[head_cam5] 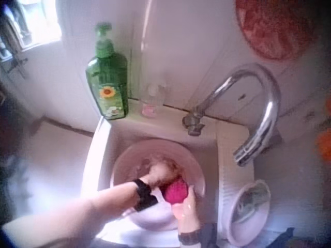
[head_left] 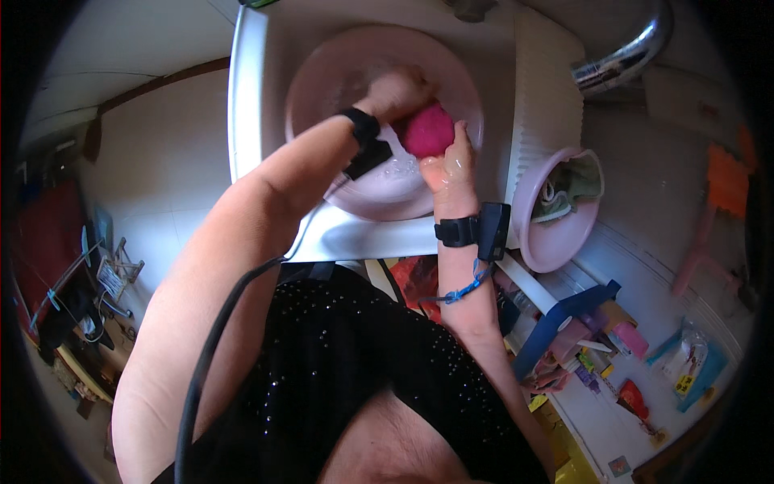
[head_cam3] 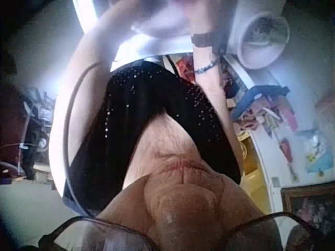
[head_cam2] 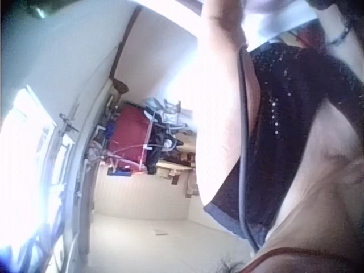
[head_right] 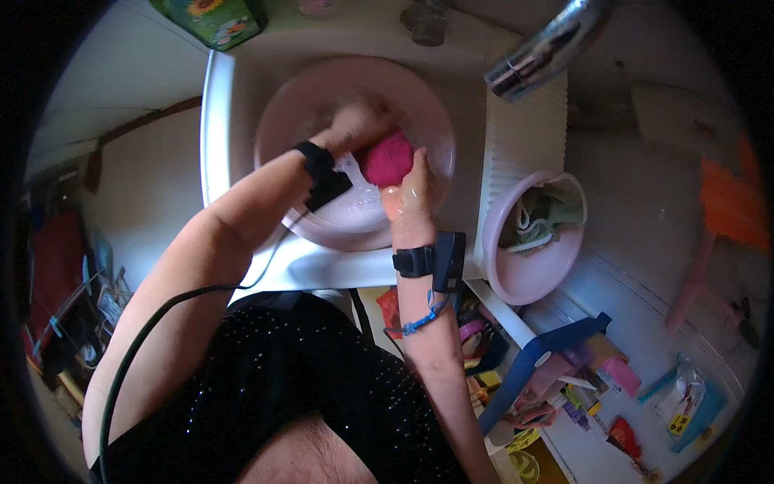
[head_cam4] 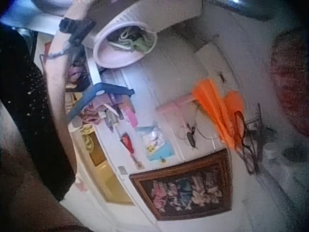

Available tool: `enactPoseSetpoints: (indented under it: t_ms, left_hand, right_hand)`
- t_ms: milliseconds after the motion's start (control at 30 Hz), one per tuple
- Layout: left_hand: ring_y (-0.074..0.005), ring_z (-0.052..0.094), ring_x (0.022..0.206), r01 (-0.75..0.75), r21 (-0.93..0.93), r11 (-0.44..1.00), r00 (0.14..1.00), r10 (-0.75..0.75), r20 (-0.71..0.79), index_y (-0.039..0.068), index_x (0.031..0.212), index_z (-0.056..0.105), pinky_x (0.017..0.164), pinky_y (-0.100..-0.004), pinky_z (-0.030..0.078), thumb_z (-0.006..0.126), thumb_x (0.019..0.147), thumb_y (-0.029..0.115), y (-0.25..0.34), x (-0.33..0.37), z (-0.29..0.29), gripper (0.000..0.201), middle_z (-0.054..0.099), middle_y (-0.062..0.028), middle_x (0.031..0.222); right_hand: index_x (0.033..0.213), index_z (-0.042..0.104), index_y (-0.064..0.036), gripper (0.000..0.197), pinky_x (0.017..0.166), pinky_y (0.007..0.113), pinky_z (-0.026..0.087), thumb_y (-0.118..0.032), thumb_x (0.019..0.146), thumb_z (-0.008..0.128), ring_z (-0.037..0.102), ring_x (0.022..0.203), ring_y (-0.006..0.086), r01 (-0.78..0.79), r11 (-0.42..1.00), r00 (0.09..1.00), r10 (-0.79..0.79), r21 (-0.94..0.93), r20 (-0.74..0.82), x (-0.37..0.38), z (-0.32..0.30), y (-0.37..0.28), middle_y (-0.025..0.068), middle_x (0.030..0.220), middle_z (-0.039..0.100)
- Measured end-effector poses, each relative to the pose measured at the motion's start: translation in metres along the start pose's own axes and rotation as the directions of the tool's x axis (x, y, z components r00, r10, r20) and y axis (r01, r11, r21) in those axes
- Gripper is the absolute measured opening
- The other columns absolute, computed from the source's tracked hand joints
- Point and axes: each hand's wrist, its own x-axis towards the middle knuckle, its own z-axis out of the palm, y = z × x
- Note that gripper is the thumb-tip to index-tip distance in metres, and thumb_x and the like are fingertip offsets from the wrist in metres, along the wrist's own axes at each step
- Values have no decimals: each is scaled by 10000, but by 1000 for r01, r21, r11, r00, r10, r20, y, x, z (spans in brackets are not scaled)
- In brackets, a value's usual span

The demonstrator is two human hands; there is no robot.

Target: The person washes a pink cloth in a basin at a sink, using liquid soap and water, then wrings it out and holds it up.

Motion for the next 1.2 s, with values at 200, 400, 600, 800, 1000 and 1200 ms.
enactPoseSetpoints:
  t_ms: [200,400,600,800,1000,1200]
  left_hand:
    - [-290,628,807,585,-443,679,772,-634,47,19,1016,610,729,-379,497,517,851,345,-95,-13,24,377,640,-169,910]
    - [-285,618,858,53,490,870,864,-286,414,67,1049,598,728,-387,492,557,742,194,-40,-17,10,335,629,-157,963]
    - [-177,595,791,503,-576,645,817,-136,561,55,924,610,701,-307,494,607,699,-24,57,-58,-26,238,633,-68,834]
    - [-222,543,564,109,-477,872,961,30,275,23,640,559,575,-337,450,664,644,159,124,-113,-44,172,533,-156,589]
    - [-303,628,684,307,-436,846,937,-350,-18,14,795,636,602,-374,500,608,748,254,65,-62,-44,246,605,-213,730]
    - [-276,637,708,41,-331,943,986,16,169,57,779,665,644,-350,493,659,708,467,129,-113,-58,415,613,-169,705]
  right_hand:
    - [1203,345,-84,412,1011,627,98,-289,880,499,117,1320,377,-71,997,997,71,41,2,-5,-40,-6,162,1416,181]
    - [1400,72,-160,746,1037,577,-7,-319,845,546,-67,1340,398,-240,965,961,251,102,-117,6,-59,9,185,1461,-25]
    - [1277,413,-108,534,914,539,359,-405,847,521,417,1136,341,-257,964,966,255,-61,-44,32,-47,15,174,1279,413]
    - [1251,447,-64,410,907,325,430,-270,899,496,534,1018,211,94,967,941,-9,-236,339,31,-77,13,115,1154,536]
    - [1169,439,-105,469,807,379,458,-429,834,494,531,957,227,-237,969,951,246,-70,187,-2,3,33,69,1052,542]
    - [1223,409,-162,514,969,395,362,-502,841,461,420,1151,247,243,917,875,-66,-317,480,33,-95,19,48,1202,480]
